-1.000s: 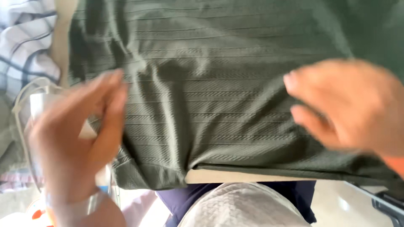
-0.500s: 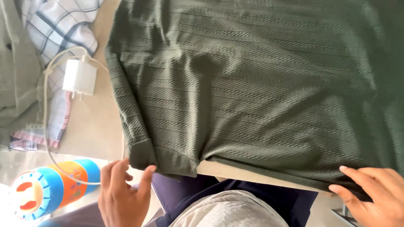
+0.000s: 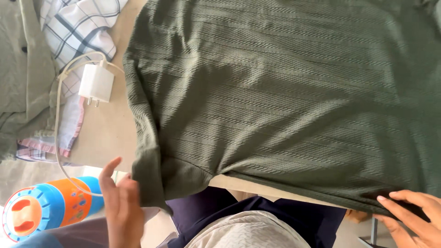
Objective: The person lays a green shirt flat on a table, smooths it with both hands, folds the sleeves and sides inward, then folds it lengthwise and presses the folds flat. After finishing the fold, the person unfolds the shirt again and spreads it back out on the table.
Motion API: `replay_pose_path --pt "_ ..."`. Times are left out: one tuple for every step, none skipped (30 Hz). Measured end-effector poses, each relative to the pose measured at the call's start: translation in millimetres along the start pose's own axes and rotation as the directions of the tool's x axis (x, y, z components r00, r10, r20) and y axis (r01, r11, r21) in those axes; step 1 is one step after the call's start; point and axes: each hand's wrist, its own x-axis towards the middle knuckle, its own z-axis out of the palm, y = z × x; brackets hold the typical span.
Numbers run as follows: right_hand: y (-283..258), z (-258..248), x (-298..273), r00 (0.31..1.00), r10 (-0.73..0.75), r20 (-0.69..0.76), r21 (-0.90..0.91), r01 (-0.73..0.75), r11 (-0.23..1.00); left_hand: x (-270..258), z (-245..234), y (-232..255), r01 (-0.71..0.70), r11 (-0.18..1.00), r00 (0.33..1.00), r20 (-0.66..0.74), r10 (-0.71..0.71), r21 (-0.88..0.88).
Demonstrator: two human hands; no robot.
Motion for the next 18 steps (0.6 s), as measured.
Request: replay_pose_path --pt "-4 -2 4 1.000 0.003 -0.009 0.008 -0.003 1.000 -7 11 6 -0.187 0.820 0.971 -0.027 0.239 0.541" --pt "-9 -6 7 1.000 0.008 -0.014 0.014 -0.008 1.000 -15 22 11 -0.257 0.349 0.894 0.085 0.439 0.901" --pt "-20 -10 16 1.000 0.014 -0.011 0.007 -0.014 1.000 -18 31 14 -0.261 0.353 0.897 0.090 0.434 0.899" --pt "-30 -17 25 1.000 0.007 -0.009 0.010 -0.007 1.000 -21 41 15 -0.320 0.242 0.863 0.177 0.472 0.916" --pt "-39 -24 34 1.000 0.001 -0.008 0.013 0.000 1.000 -25 51 17 -0.374 0.126 0.824 0.267 0.501 0.919" --pt "-43 -29 37 1.000 0.002 -0.007 -0.002 -0.002 1.000 -22 50 12 -0.381 0.139 0.824 0.267 0.500 0.914" --pt "-47 -34 40 1.000 0.000 -0.010 -0.001 0.000 1.000 -20 49 7 -0.301 0.246 0.902 0.191 0.386 0.921" --pt "-53 -35 44 1.000 0.000 -0.015 0.011 0.001 1.000 -16 45 4 -0.206 0.330 0.958 0.121 0.260 0.921" --pt "-56 -37 47 1.000 0.002 -0.018 0.007 -0.002 1.000 -13 41 4 -0.210 0.332 0.957 0.125 0.260 0.920" --pt "-59 -39 48 1.000 0.023 0.001 0.004 -0.023 1.000 -12 36 5 -0.247 0.344 0.948 0.152 0.280 0.906" --pt "-63 -40 49 0.999 0.043 0.020 0.001 -0.043 0.999 -9 30 5 -0.284 0.356 0.937 0.179 0.300 0.890" --pt "-57 -39 45 0.999 0.043 0.025 0.003 -0.043 0.999 -7 22 4 -0.280 0.355 0.939 0.177 0.296 0.892" --pt "-51 -39 41 0.998 0.043 0.035 0.006 -0.043 0.999 -5 13 3 -0.319 0.384 0.931 0.209 0.301 0.866" --pt "-45 -36 39 0.998 0.041 0.041 0.011 -0.041 0.999 -2 5 3 -0.359 0.411 0.919 0.241 0.311 0.838" --pt "-41 -34 35 0.998 0.039 0.041 0.015 -0.039 0.999 0 -7 -4 -0.357 0.408 0.920 0.238 0.312 0.841" --pt "-37 -31 30 0.999 0.039 0.033 0.023 -0.040 0.999 1 -20 -11 -0.344 0.428 0.915 0.196 0.353 0.836" --pt "-33 -29 26 0.999 0.039 0.025 0.031 -0.040 0.999 2 -32 -17 -0.333 0.447 0.907 0.153 0.392 0.830" --pt "-28 -26 22 0.999 0.036 0.024 0.036 -0.036 0.999 4 -52 -24 -0.330 0.445 0.907 0.150 0.393 0.833"
